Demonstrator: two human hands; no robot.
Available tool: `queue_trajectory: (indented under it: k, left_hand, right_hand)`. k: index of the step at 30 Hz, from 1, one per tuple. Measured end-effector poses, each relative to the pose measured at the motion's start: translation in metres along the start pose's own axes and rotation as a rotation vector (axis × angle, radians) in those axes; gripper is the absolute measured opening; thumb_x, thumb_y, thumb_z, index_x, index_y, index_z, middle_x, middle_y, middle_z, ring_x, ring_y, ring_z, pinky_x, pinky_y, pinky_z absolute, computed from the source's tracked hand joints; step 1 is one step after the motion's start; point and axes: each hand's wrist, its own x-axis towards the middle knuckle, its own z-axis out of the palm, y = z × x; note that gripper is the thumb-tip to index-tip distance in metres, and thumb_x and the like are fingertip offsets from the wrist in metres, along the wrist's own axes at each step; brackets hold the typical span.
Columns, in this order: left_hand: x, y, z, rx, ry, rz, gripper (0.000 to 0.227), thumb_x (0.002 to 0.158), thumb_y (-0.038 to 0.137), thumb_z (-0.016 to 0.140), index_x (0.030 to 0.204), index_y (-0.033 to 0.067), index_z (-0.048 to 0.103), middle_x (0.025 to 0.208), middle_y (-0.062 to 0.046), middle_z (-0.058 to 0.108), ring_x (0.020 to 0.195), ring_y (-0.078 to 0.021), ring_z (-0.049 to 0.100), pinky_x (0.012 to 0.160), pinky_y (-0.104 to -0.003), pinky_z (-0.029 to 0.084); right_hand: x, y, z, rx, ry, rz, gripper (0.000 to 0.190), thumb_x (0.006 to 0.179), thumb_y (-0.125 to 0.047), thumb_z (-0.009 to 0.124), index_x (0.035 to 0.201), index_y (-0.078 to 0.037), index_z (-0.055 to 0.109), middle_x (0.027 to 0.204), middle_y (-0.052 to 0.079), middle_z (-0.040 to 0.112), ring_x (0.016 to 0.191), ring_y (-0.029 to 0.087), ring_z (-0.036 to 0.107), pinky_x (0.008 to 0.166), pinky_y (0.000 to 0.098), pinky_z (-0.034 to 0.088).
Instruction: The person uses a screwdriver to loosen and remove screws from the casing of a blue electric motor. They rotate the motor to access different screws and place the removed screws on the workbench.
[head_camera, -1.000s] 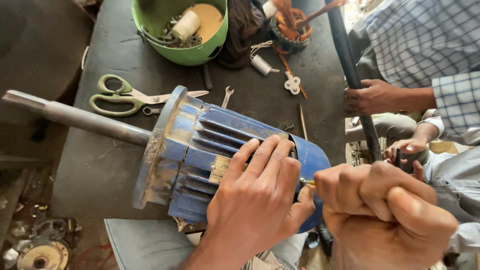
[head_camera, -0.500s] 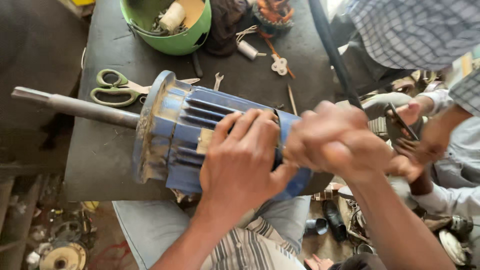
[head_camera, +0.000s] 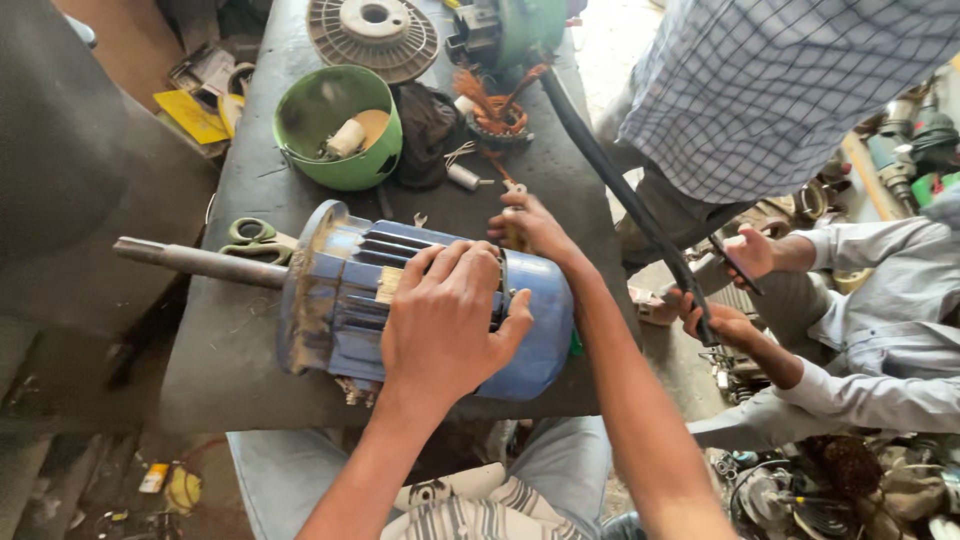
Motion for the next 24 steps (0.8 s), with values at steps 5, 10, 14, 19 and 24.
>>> queue_trajectory:
  k: [5, 10, 14, 19, 24]
  left_hand:
    - [-0.002, 0.002, -0.002, -0.002, 0.002, -0.012, 0.034, 0.086, 0.030, 0.072, 0.102, 0.0010, 0.064, 0.107, -0.013, 0.070, 0.109, -0.0303, 0.067, 0.103, -0.045, 0.047]
    - [-0.003, 0.001, -0.002, 0.001, 0.024, 0.012, 0.035, 0.087, 0.031, 0.072, 0.104, 0.0017, 0.063, 0.109, -0.013, 0.070, 0.110, -0.0307, 0.067, 0.104, -0.045, 0.046]
    - [-0.003, 0.000, -0.001, 0.005, -0.009, 0.001, 0.035, 0.087, 0.031, 0.072, 0.106, 0.0019, 0.063, 0.111, -0.013, 0.070, 0.111, -0.0309, 0.066, 0.103, -0.044, 0.047]
    - [-0.004, 0.000, -0.004, 0.029, -0.008, 0.034, 0.045, 0.087, 0.040, 0.074, 0.106, 0.0017, 0.063, 0.112, -0.013, 0.070, 0.113, -0.0304, 0.065, 0.103, -0.046, 0.045]
    - [-0.006, -0.001, -0.002, 0.029, -0.042, 0.026, 0.050, 0.089, 0.046, 0.075, 0.107, 0.0003, 0.063, 0.110, -0.014, 0.069, 0.111, -0.0301, 0.065, 0.102, -0.047, 0.045]
  right_hand:
    - [-0.072, -0.018, -0.010, -0.730, 0.286, -0.240, 0.035, 0.098, -0.028, 0.064, 0.127, -0.008, 0.069, 0.114, 0.014, 0.078, 0.104, 0.018, 0.073, 0.091, 0.0334, 0.055]
    - [-0.160, -0.019, -0.003, -0.993, 0.234, -0.182, 0.052, 0.075, -0.025, 0.080, 0.121, -0.004, 0.066, 0.101, 0.017, 0.070, 0.088, 0.028, 0.072, 0.078, 0.0383, 0.056]
    - [-0.179, -0.016, 0.005, -1.032, 0.332, -0.317, 0.044, 0.079, -0.019, 0.078, 0.119, -0.004, 0.068, 0.098, 0.015, 0.073, 0.089, 0.029, 0.073, 0.078, 0.0396, 0.057]
    - [-0.201, -0.093, 0.020, -1.086, 0.720, -0.644, 0.028, 0.098, -0.021, 0.083, 0.113, -0.005, 0.065, 0.105, 0.012, 0.073, 0.089, 0.026, 0.069, 0.082, 0.0406, 0.052]
    - [-0.244, -0.176, 0.059, -0.483, 0.523, -1.059, 0.040, 0.100, -0.025, 0.075, 0.117, -0.003, 0.046, 0.101, 0.008, 0.067, 0.092, 0.018, 0.061, 0.083, 0.0294, 0.049]
